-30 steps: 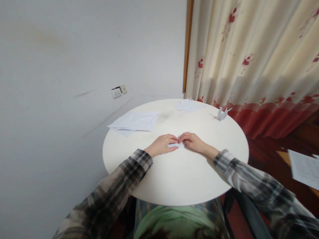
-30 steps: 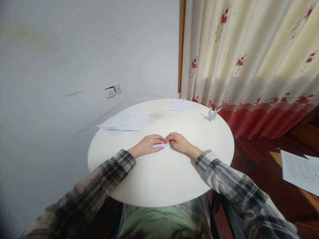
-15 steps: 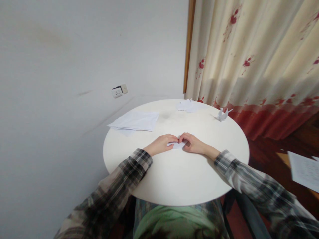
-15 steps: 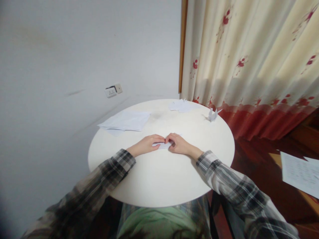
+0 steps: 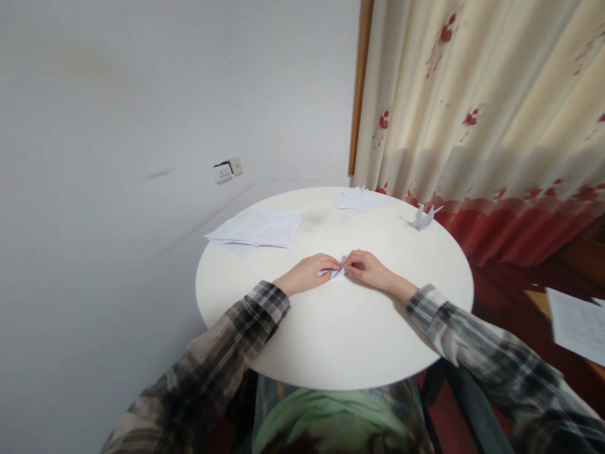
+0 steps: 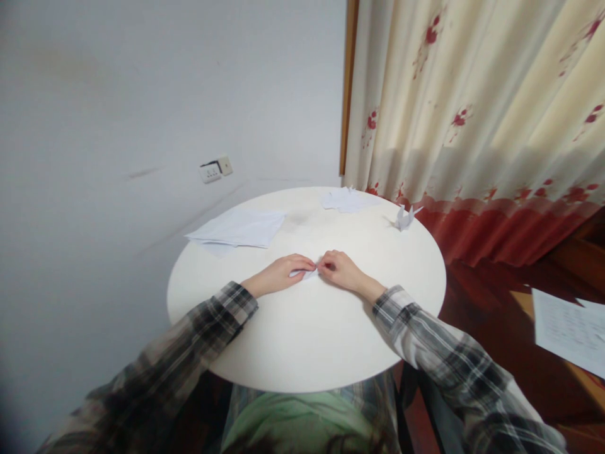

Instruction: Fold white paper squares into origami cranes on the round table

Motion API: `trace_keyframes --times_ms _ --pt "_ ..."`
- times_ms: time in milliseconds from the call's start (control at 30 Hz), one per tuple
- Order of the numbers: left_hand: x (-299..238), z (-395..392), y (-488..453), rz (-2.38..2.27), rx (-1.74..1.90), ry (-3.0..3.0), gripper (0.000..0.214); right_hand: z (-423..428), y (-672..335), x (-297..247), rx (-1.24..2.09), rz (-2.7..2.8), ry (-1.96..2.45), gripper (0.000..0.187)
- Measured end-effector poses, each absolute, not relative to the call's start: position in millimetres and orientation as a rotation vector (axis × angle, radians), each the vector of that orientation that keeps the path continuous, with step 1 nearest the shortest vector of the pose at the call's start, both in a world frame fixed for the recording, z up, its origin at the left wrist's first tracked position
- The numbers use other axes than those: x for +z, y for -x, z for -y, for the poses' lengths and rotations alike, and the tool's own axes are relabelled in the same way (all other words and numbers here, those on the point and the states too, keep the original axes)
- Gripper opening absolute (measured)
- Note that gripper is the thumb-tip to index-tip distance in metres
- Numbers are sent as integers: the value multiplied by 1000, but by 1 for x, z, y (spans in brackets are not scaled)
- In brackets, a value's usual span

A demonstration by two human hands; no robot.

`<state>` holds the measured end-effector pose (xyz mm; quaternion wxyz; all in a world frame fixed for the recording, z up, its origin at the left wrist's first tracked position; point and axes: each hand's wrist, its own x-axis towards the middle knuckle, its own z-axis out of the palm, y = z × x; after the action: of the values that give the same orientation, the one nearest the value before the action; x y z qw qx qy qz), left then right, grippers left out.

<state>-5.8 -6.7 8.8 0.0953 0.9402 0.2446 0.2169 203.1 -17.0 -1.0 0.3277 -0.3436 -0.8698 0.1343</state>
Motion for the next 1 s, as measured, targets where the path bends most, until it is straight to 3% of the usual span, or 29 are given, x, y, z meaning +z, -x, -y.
trace_keyframes --times_ms 600,867,1000 --pt "9 8 1 -774 650 -2766 19 12 -204 -6 313 2208 1071 9" --pt "8 9 1 -862 686 -2667 34 12 -202 -8 304 2186 1092 5" --pt "8 8 2 -792 677 -2717 23 11 -203 -7 309 2208 1074 3"
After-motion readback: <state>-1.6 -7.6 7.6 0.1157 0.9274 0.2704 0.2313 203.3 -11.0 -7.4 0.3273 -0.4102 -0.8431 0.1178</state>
